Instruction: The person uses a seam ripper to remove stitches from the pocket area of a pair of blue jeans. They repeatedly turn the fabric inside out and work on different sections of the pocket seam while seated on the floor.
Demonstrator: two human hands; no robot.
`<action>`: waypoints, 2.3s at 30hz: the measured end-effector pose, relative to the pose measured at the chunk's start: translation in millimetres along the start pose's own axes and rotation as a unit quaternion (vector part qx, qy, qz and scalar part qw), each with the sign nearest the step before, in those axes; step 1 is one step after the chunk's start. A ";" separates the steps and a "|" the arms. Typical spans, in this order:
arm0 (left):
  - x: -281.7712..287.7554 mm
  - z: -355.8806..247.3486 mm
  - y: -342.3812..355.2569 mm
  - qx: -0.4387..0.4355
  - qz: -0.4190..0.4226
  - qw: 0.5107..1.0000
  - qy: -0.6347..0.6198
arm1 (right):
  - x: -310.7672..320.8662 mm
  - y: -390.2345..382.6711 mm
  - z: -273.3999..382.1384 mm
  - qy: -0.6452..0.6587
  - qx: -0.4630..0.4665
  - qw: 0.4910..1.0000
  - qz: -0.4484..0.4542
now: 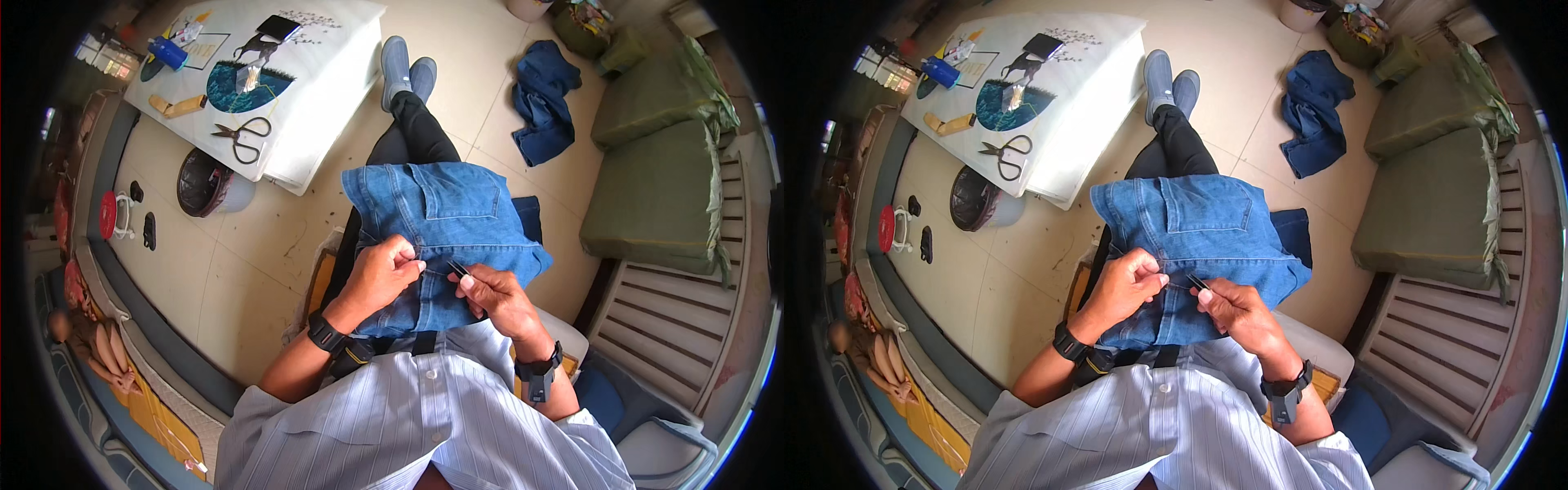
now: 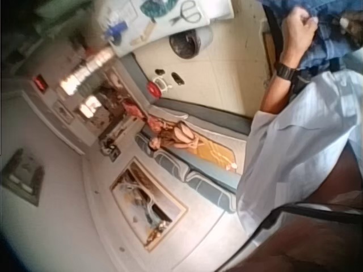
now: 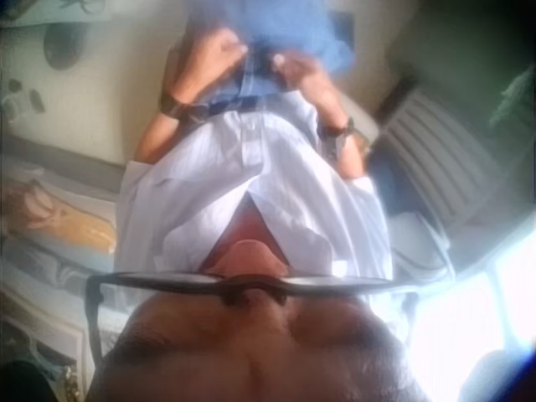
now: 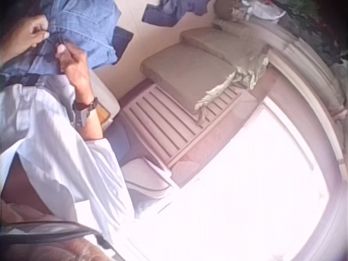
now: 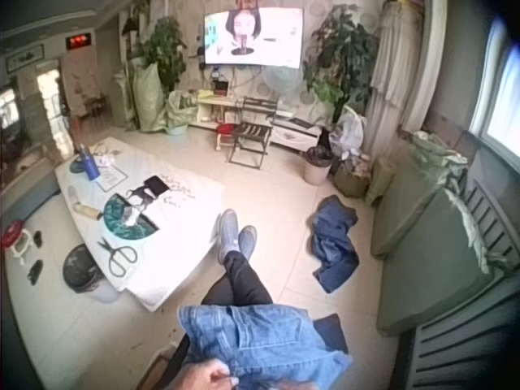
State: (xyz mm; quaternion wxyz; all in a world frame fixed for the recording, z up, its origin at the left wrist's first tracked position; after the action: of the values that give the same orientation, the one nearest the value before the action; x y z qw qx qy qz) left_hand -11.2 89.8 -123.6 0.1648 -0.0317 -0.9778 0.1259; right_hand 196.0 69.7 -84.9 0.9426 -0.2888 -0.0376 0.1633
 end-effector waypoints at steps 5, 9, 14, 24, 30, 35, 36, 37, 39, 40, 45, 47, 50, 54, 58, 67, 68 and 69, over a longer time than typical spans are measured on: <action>2.7 -16.4 -3.2 0.023 0.004 0.999 -0.033 | -7.3 11.0 -8.6 0.105 -0.056 0.993 0.018; 5.1 -18.5 -6.8 0.016 0.006 0.998 -0.057 | -16.5 14.2 -13.4 0.213 -0.113 0.970 0.036; 4.1 -12.8 -8.4 0.000 0.006 0.998 -0.061 | -31.3 19.7 -22.8 0.286 -0.161 0.942 0.076; 3.5 -3.9 -11.5 -0.012 -0.006 0.997 -0.082 | -41.7 21.0 -26.2 0.206 -0.204 0.955 0.060; 2.2 -1.3 -13.5 -0.011 -0.006 0.997 -0.078 | -41.4 24.1 -32.5 0.227 -0.192 0.954 0.046; 3.4 -2.4 -15.2 -0.005 -0.015 0.995 -0.098 | -42.7 24.3 -31.7 0.225 -0.212 0.951 0.028; 2.5 -2.3 -15.5 -0.002 -0.014 0.995 -0.102 | -43.1 25.1 -33.3 0.217 -0.214 0.952 0.029; 1.2 -1.9 -15.8 0.000 -0.012 0.994 -0.104 | -43.2 26.6 -36.7 0.209 -0.215 0.954 0.029; 0.1 -0.8 -16.2 0.002 -0.011 0.994 -0.109 | -43.9 28.0 -39.9 0.203 -0.220 0.954 0.029; -0.1 0.0 -16.6 0.002 -0.012 0.994 -0.111 | -44.9 28.1 -40.4 0.204 -0.223 0.953 0.029; -1.6 8.3 -16.3 0.016 -0.016 0.992 -0.122 | -47.2 30.4 -46.1 0.203 -0.242 0.948 0.039; -2.3 11.4 -16.1 0.029 -0.018 0.991 -0.129 | -49.1 32.3 -47.2 0.204 -0.247 0.946 0.053; -1.3 12.9 -16.7 0.052 -0.017 0.987 -0.151 | -46.4 31.1 -46.8 0.255 -0.217 0.939 0.078; -2.6 15.5 -16.1 0.046 -0.017 0.986 -0.158 | -46.6 29.1 -49.4 0.268 -0.217 0.936 0.077; -2.8 16.2 -18.1 0.042 -0.022 0.986 -0.158 | -48.3 29.4 -45.7 0.243 -0.221 0.942 0.073; -1.6 12.3 -19.8 0.022 -0.024 0.990 -0.135 | -48.5 28.4 -42.4 0.226 -0.198 0.953 0.050; -1.6 13.1 -20.0 0.020 -0.025 0.991 -0.134 | -48.3 28.1 -42.0 0.224 -0.198 0.953 0.047; -1.9 13.7 -20.1 0.019 -0.024 0.991 -0.133 | -48.2 28.1 -42.9 0.226 -0.199 0.953 0.045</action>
State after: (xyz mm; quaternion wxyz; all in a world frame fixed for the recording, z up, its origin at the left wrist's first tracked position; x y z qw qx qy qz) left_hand -14.3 67.0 -131.6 0.0370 0.0115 -0.9889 0.1433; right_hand 149.5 52.9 -135.1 0.8417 -0.5012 0.1571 0.1250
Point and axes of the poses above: each hand's wrist, its own y-axis towards the middle knuckle, its own x-axis out of the back of the hand, z = x × y, the point moved 9 cm from there along y, towards the middle knuckle, and after that the axes turned 8 degrees about -z, right-handed, at the moved point
